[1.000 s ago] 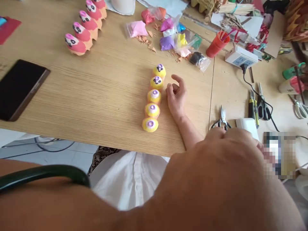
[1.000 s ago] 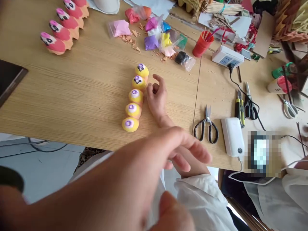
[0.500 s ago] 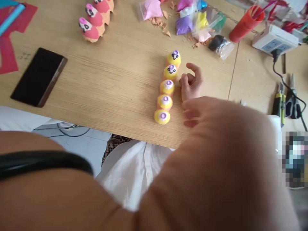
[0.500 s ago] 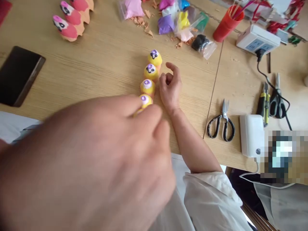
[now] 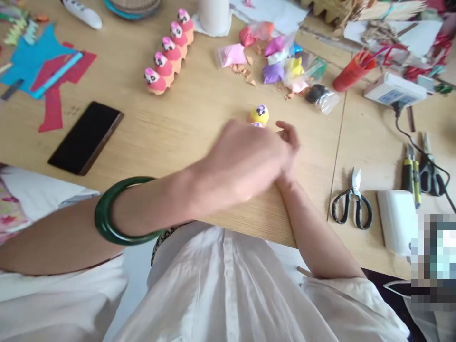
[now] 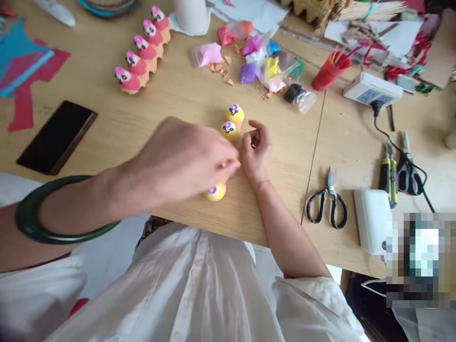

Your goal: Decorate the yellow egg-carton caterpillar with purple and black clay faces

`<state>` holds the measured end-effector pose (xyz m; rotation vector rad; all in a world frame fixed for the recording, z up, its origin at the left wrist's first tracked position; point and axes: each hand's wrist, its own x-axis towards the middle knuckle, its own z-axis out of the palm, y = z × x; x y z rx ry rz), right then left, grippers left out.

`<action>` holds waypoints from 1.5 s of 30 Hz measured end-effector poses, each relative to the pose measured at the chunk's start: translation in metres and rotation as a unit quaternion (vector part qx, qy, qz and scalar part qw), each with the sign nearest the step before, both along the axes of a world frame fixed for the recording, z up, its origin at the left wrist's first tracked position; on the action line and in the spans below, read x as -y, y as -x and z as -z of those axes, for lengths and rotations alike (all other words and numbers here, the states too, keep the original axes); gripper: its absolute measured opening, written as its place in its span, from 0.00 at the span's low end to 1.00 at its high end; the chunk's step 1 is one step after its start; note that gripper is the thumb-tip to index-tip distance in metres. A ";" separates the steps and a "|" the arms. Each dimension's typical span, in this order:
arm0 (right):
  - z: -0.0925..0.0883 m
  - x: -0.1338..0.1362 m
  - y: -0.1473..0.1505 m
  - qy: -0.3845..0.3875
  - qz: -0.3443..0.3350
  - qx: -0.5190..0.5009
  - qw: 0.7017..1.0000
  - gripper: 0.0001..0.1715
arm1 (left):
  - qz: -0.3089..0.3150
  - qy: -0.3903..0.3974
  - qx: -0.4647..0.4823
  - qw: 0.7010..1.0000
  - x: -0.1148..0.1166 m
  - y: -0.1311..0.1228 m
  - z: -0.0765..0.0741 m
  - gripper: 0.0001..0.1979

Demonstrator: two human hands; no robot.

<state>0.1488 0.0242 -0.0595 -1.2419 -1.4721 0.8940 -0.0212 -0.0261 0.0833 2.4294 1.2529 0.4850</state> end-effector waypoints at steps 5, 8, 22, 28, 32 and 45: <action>-0.012 0.001 0.008 -0.008 0.069 -0.075 0.995 0.14 | -0.126 0.029 0.154 0.980 -0.038 0.059 0.063 0.12; -0.016 0.004 0.008 0.002 0.080 -0.073 0.994 0.11 | -0.090 0.126 0.209 0.966 -0.036 0.061 0.094 0.25; 0.009 -0.003 0.002 -0.031 0.103 -0.175 0.979 0.06 | -0.016 0.075 0.157 0.985 -0.069 0.022 0.102 0.19; 0.009 -0.006 -0.007 -0.044 0.139 -0.222 0.964 0.08 | -0.018 0.077 0.246 0.966 -0.069 0.019 0.113 0.20; 0.005 -0.003 -0.012 -0.089 0.109 -0.238 0.961 0.11 | -0.049 0.031 0.320 0.946 -0.062 0.019 0.111 0.18; 0.003 0.000 -0.008 -0.068 0.146 -0.173 0.972 0.08 | -0.016 0.037 0.339 0.940 -0.060 0.021 0.115 0.18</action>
